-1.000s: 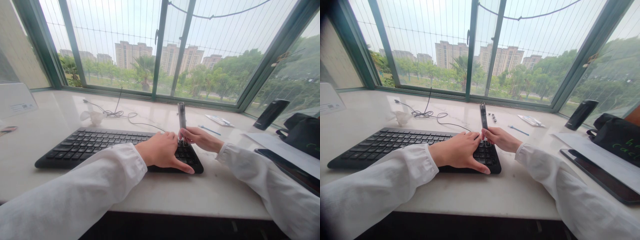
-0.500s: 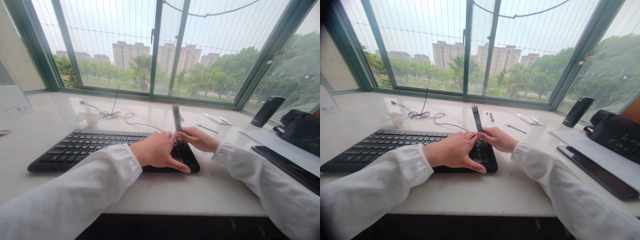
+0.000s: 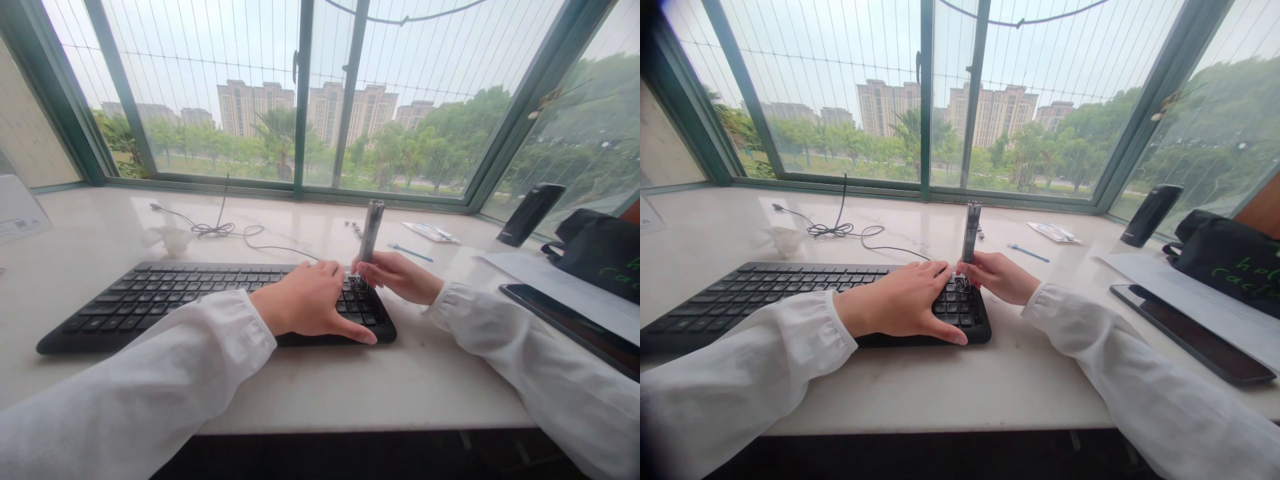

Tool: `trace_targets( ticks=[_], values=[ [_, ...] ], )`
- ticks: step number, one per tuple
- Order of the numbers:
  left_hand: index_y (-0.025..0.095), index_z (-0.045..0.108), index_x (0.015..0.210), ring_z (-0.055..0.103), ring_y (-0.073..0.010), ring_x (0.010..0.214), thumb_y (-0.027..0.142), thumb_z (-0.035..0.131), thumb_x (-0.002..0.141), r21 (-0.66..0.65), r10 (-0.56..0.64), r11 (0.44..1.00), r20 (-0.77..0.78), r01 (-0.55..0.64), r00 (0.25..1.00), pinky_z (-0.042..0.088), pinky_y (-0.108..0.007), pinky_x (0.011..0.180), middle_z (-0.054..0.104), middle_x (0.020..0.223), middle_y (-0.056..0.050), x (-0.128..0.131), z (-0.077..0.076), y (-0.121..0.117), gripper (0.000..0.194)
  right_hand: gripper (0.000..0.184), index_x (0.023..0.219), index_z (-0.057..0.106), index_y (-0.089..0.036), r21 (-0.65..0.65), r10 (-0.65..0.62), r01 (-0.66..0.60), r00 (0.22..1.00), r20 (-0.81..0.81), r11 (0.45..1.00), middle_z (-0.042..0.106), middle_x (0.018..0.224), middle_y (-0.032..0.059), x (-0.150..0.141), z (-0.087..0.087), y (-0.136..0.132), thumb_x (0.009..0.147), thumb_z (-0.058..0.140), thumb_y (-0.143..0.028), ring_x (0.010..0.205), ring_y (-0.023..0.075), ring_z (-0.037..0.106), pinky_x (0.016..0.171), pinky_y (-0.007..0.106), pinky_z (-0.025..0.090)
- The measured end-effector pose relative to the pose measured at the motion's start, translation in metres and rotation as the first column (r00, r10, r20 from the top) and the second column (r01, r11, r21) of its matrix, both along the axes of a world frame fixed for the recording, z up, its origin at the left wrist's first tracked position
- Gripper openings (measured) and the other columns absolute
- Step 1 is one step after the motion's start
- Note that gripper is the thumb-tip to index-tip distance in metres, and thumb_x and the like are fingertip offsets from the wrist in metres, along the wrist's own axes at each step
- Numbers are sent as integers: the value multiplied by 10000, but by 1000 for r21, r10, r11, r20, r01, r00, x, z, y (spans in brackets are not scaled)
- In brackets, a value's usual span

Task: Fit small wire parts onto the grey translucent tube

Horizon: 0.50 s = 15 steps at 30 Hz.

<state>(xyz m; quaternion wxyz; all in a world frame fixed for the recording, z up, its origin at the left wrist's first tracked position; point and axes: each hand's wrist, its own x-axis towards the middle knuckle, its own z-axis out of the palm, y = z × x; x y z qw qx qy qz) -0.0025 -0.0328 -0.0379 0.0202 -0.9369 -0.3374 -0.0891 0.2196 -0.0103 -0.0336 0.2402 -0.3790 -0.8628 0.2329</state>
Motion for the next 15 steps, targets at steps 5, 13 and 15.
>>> trace_targets(
  ticks=[5, 13, 15],
  values=[
    [123, 543, 1244, 570, -314, 975, 968, 297, 639, 0, 18, 1000, 9, -18, 1000, 417, -405, 902, 589, 1114, -131, -1, 0, -1, 1068, 448, 849, 583, -168, 210, -29, -2, 989, 145, 978, 569, 661, 10, -1, 3, -10, 971, 364, -538, 595, 144, 506, 594, 270, 400],
    [118, 554, 1209, 564, -305, 965, 963, 289, 651, 12, 5, 1000, 7, -5, 1000, 422, -406, 880, 590, 1094, -134, 0, 1, -2, 1047, 399, 874, 618, -168, 372, -46, -7, 990, 134, 928, 677, 759, 57, 2, -10, -7, 993, 380, -465, 662, 179, 613, 622, 281, 436],
    [120, 557, 1203, 565, -307, 970, 965, 290, 648, 11, 4, 1000, 10, -4, 1000, 421, -406, 877, 591, 1095, -136, 0, 1, -2, 1046, 392, 882, 623, -167, 399, -35, -13, 993, 112, 917, 688, 773, 61, 3, -12, -4, 992, 390, -462, 675, 182, 629, 626, 282, 450]
  ],
)
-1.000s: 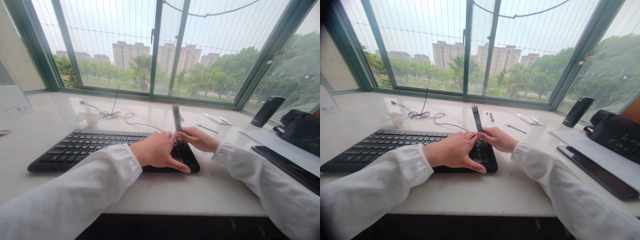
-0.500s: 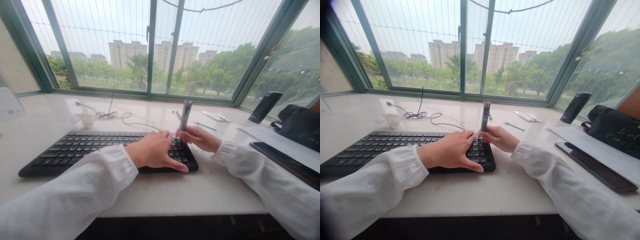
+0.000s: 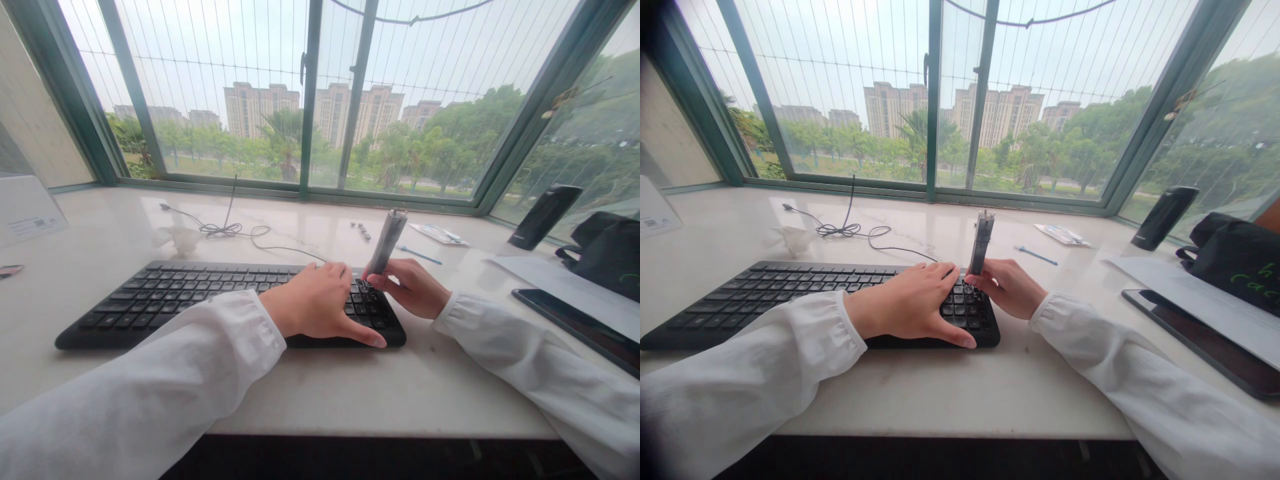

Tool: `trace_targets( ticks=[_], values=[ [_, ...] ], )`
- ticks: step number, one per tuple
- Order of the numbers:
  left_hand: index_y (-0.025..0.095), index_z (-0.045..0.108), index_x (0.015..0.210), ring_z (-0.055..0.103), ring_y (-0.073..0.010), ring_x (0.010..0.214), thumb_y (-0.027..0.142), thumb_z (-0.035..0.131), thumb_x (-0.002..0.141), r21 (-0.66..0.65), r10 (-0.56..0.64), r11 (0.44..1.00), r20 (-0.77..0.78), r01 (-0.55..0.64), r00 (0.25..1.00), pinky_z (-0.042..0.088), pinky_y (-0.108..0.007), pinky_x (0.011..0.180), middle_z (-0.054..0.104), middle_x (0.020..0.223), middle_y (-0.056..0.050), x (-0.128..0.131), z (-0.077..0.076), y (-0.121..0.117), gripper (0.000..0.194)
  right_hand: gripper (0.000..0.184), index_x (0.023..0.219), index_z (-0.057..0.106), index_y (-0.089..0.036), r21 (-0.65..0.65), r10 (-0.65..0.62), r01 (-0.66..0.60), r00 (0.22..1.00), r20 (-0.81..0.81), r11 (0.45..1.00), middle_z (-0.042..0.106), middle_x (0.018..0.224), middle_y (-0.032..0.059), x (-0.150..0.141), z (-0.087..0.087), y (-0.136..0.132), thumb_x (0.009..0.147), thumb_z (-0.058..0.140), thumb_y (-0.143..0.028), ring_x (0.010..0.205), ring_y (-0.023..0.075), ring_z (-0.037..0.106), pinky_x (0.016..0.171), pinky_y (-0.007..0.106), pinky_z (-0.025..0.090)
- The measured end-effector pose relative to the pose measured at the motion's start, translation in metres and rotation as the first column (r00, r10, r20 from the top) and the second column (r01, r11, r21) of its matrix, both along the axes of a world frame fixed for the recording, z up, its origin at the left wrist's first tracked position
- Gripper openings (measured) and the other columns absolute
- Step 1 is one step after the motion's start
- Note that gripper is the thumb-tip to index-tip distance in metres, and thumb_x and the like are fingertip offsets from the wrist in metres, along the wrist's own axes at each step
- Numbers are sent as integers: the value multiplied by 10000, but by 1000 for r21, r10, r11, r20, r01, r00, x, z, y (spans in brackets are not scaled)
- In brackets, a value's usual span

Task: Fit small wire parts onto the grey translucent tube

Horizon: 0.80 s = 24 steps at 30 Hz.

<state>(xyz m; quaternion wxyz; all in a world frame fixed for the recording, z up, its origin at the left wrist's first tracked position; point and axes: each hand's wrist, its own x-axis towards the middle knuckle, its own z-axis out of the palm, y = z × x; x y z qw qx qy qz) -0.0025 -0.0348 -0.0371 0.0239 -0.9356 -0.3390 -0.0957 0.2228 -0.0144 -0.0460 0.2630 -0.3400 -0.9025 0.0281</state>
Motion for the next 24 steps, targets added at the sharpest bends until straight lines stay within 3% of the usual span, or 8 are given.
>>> trace_targets(
  ticks=[5, 9, 13, 16, 20, 24],
  values=[
    [118, 550, 1224, 564, -313, 996, 964, 287, 650, -7, -9, 1000, 6, 9, 1000, 416, -403, 880, 591, 1121, -146, 0, 0, 1, 1056, 349, 880, 634, -177, 45, 41, -38, 997, -71, 998, 687, 809, 61, -1, 1, 3, 967, 463, -469, 710, 177, 637, 667, 288, 491],
    [112, 546, 1244, 566, -311, 987, 965, 279, 649, -11, -5, 1000, 0, 5, 1000, 416, -407, 885, 592, 1119, -147, -1, 1, 0, 1074, 270, 913, 621, -192, -79, 51, -68, 978, -202, 995, 681, 857, 47, -4, 2, 2, 922, 561, -456, 757, 171, 651, 730, 296, 532],
    [116, 570, 1212, 569, -302, 956, 969, 276, 644, -9, 2, 1000, -9, -2, 1000, 420, -405, 877, 599, 1083, -138, 0, 1, 0, 1066, 231, 957, 594, -214, -220, 8, -95, 929, -369, 971, 678, 895, 35, -6, -4, -1, 885, 626, -431, 823, 182, 666, 757, 309, 562],
    [108, 564, 1226, 569, -307, 965, 969, 273, 645, -2, 0, 1000, -8, 0, 1000, 421, -407, 883, 597, 1105, -146, 0, 1, 1, 1079, 196, 953, 600, -225, -224, 4, -115, 897, -441, 968, 664, 901, 28, -8, -5, -2, 889, 629, -409, 847, 183, 658, 742, 309, 567],
    [89, 542, 1262, 564, -331, 1021, 976, 252, 637, -10, 1, 1000, -8, -1, 1000, 412, -415, 901, 584, 1171, -172, 0, -1, 1, 1124, 224, 947, 589, -224, -227, 4, -186, 781, -624, 956, 637, 874, 21, -9, -3, -1, 890, 626, -437, 847, 186, 666, 791, 354, 569],
    [88, 532, 1286, 552, -346, 1072, 981, 237, 630, -23, 3, 1000, -15, -3, 1000, 403, -419, 911, 571, 1216, -185, 0, -1, 2, 1146, 256, 927, 578, -207, -257, -27, -172, 782, -622, 951, 643, 839, 26, -9, -2, 1, 867, 658, -443, 838, 189, 670, 821, 373, 552]
  ],
)
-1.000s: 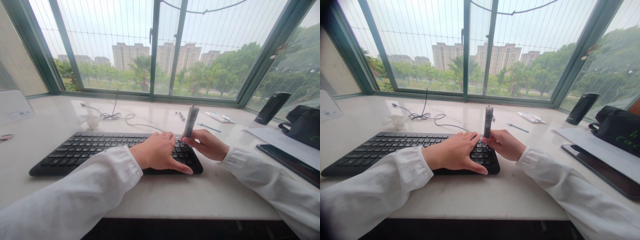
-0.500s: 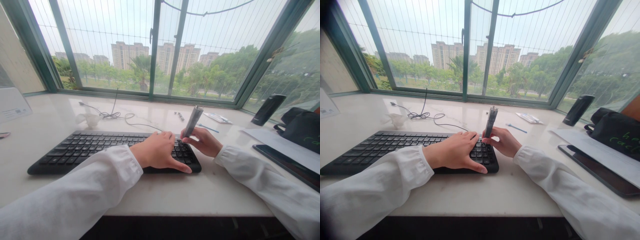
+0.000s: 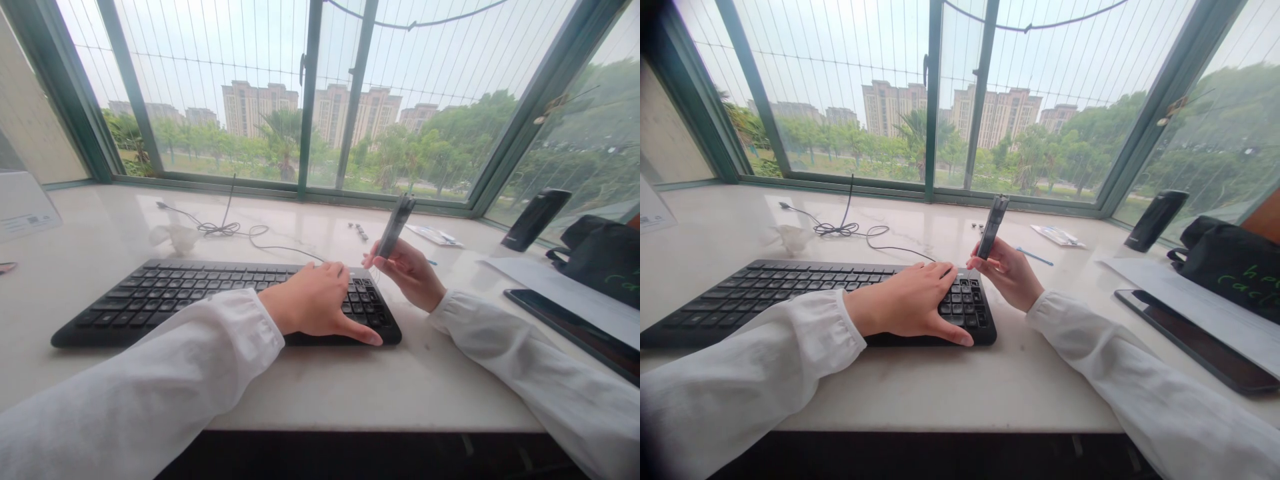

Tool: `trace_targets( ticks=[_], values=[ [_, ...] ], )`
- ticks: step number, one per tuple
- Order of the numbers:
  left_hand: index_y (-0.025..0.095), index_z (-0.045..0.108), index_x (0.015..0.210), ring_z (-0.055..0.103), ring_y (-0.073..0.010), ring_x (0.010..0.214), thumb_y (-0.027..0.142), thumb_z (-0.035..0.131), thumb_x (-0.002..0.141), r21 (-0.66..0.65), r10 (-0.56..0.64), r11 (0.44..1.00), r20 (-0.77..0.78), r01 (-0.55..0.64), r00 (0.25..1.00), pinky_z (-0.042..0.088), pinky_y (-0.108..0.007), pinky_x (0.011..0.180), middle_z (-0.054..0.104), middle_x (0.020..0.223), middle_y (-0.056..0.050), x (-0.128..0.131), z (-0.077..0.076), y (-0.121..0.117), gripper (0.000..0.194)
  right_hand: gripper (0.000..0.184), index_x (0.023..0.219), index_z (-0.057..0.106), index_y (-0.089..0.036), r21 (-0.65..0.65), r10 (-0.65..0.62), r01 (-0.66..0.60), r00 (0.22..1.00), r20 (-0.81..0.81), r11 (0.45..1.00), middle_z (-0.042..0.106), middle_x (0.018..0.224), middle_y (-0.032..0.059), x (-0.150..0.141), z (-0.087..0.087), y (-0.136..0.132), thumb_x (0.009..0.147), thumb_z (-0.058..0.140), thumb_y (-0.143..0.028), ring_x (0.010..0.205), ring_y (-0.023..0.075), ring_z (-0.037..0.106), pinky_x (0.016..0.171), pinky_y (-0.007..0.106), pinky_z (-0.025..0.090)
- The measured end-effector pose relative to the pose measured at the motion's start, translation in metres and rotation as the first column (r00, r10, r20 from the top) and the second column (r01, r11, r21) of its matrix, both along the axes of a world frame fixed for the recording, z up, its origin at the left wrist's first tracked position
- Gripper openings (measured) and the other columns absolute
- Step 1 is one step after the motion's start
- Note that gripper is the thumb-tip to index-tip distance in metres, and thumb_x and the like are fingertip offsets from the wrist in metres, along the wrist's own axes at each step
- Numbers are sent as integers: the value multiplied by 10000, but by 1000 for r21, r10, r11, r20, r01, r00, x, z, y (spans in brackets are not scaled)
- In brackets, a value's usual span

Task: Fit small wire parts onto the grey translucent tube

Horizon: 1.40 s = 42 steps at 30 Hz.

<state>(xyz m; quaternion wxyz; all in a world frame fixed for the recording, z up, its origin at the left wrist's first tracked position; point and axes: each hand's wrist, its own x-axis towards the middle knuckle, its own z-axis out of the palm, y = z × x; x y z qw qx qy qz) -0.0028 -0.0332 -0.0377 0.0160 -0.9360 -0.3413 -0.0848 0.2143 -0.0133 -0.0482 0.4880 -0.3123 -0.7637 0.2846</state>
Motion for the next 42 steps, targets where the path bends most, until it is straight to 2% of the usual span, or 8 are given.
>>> trace_targets(
  ticks=[4, 7, 11, 18, 27, 37, 42],
  values=[
    [107, 525, 1290, 558, -340, 1063, 981, 252, 625, -15, 4, 1000, 6, -4, 1000, 402, -409, 909, 575, 1216, -174, 0, 1, 0, 1132, 315, 958, 552, -209, -50, -24, 24, 1000, -3, 998, 673, 856, 36, -2, -1, 0, 815, 720, -435, 800, 194, 684, 703, 336, 550],
    [113, 515, 1295, 562, -329, 1049, 975, 274, 630, -24, 10, 1000, 7, -10, 1000, 399, -408, 915, 588, 1190, -160, 0, 1, -1, 1115, 344, 940, 533, -211, -120, 34, -39, 999, -38, 992, 703, 855, 45, -3, 0, 0, 794, 738, -444, 750, 187, 687, 648, 328, 552],
    [114, 525, 1286, 558, -331, 1055, 971, 276, 638, -19, 5, 1000, 9, -5, 1000, 397, -410, 915, 588, 1190, -160, 0, 1, 0, 1103, 361, 904, 553, -198, -225, 89, -101, 994, -63, 969, 722, 854, 51, -1, 1, 4, 774, 752, -470, 750, 182, 693, 678, 334, 564],
    [98, 547, 1280, 556, -325, 1043, 962, 262, 659, 11, -17, 1000, 7, 17, 1000, 397, -409, 909, 593, 1172, -163, 0, 0, 0, 1102, 396, 925, 564, -179, -345, 100, -100, 995, -18, 933, 731, 900, 68, 3, -2, 9, 768, 748, -493, 820, 202, 702, 726, 351, 570],
    [110, 542, 1288, 555, -317, 1037, 962, 257, 659, -1, -19, 1000, 4, 19, 1000, 396, -406, 907, 595, 1155, -152, 0, 2, -1, 1097, 394, 907, 522, -182, -342, 99, -71, 993, 65, 937, 731, 820, 73, 4, 4, 9, 784, 729, -495, 756, 203, 700, 575, 296, 538],
    [108, 563, 1253, 557, -314, 1009, 967, 257, 651, -3, -16, 1000, 7, 16, 1000, 402, -410, 900, 595, 1131, -147, 0, 2, -1, 1092, 386, 928, 510, -184, -297, 156, -110, 978, 136, 949, 716, 827, 73, 12, 2, 12, 809, 709, -491, 740, 189, 678, 559, 291, 521],
    [126, 571, 1226, 566, -316, 982, 975, 260, 635, -4, -2, 1000, 7, 2, 1000, 405, -401, 888, 597, 1107, -142, 1, 2, -1, 1080, 374, 945, 521, -187, -180, 118, -74, 962, 246, 981, 708, 841, 72, 12, 6, 7, 824, 686, -500, 766, 200, 686, 614, 310, 544]
  ],
)
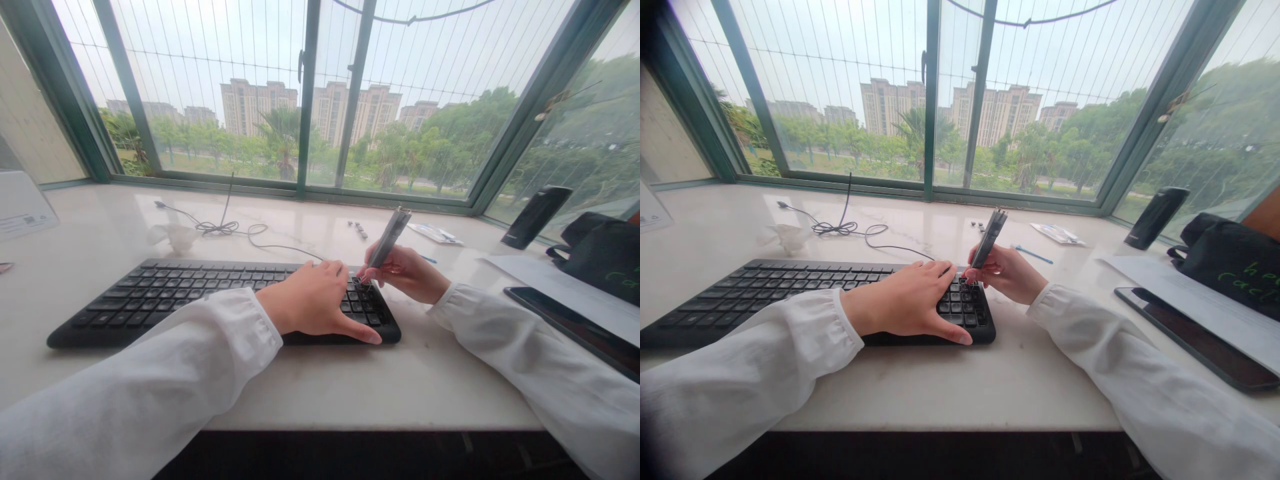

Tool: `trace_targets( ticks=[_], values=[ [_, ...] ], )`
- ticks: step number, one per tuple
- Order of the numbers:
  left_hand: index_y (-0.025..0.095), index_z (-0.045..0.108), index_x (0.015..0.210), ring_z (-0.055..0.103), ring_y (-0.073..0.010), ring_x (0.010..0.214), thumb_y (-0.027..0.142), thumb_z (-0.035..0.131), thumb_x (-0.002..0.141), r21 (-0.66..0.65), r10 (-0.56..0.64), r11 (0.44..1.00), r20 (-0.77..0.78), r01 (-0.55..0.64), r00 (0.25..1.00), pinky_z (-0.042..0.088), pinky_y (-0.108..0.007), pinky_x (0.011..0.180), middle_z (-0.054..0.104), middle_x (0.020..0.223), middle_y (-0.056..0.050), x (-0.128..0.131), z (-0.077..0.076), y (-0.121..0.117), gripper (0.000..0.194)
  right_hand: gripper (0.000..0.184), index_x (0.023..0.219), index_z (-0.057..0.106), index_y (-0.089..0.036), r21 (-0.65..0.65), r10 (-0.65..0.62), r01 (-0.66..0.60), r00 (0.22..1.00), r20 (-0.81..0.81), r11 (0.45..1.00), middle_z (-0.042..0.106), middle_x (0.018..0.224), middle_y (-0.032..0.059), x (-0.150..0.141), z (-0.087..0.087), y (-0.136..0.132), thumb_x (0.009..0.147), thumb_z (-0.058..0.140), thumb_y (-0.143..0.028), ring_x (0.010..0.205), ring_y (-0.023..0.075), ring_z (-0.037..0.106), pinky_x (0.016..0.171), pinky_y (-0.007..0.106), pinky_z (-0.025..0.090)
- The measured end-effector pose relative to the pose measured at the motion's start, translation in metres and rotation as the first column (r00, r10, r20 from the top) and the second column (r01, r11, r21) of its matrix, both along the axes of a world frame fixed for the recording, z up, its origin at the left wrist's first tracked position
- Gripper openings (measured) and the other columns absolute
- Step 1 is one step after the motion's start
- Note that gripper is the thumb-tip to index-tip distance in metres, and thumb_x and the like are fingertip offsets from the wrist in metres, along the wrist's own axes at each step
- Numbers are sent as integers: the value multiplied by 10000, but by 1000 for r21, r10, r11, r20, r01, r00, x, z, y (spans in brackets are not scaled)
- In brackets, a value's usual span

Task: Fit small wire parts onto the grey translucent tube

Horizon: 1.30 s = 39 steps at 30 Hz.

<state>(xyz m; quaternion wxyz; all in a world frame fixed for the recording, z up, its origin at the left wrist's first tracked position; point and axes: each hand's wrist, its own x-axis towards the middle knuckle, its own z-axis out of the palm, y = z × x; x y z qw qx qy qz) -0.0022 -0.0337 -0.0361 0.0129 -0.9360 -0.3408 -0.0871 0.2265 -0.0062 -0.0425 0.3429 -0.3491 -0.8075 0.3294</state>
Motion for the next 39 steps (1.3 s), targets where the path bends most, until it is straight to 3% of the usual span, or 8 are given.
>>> trace_targets(
  ticks=[7, 13, 19, 24, 31, 39],
  values=[
    [123, 557, 1238, 566, -319, 1001, 974, 268, 635, -8, 5, 1000, -10, -5, 1000, 405, -403, 896, 593, 1124, -145, 0, 1, -1, 1082, 376, 895, 557, -191, 140, -79, 60, 988, 135, 988, 690, 795, 47, -8, 13, -10, 814, 665, -542, 712, 176, 654, 676, 323, 555],
    [133, 545, 1258, 567, -316, 1009, 965, 272, 650, 6, 0, 1000, -5, 0, 1000, 405, -392, 900, 593, 1138, -147, 0, 0, 0, 1066, 404, 903, 502, -194, -24, -60, 61, 998, 36, 998, 696, 773, 45, -10, 7, -3, 806, 670, -548, 695, 186, 665, 526, 282, 500],
    [117, 546, 1255, 562, -312, 1003, 962, 281, 655, -1, -2, 1000, -8, 2, 1000, 408, -398, 907, 591, 1132, -141, -1, 1, -1, 1069, 402, 873, 524, -177, -127, -27, 28, 1000, 9, 991, 705, 802, 58, -9, 12, -3, 782, 704, -525, 710, 180, 667, 547, 291, 532],
    [116, 546, 1253, 560, -309, 1000, 954, 307, 659, -12, 0, 1000, -5, 0, 1000, 404, -391, 914, 589, 1129, -134, 0, 2, -2, 1054, 374, 874, 553, -168, -138, -97, 106, 993, 73, 985, 684, 751, 41, -10, 20, -10, 771, 726, -482, 673, 176, 658, 541, 302, 558],
    [118, 537, 1265, 556, -307, 1011, 950, 298, 670, -3, -9, 1000, -3, 9, 1000, 397, -394, 925, 588, 1142, -135, -1, 1, -2, 1050, 206, 858, 548, -180, -94, -301, 317, 941, 154, 944, 716, 739, 61, -24, 26, -25, 834, 672, -343, 674, 201, 697, 495, 282, 565],
    [110, 528, 1267, 559, -316, 1022, 960, 293, 655, -3, 5, 1000, -3, -5, 1000, 399, -400, 928, 581, 1162, -146, 0, 0, -1, 1073, 136, 843, 558, -201, -123, -352, 370, 924, 148, 921, 713, 725, 47, -30, 30, -33, 840, 658, -294, 682, 210, 704, 545, 309, 603]
  ],
)
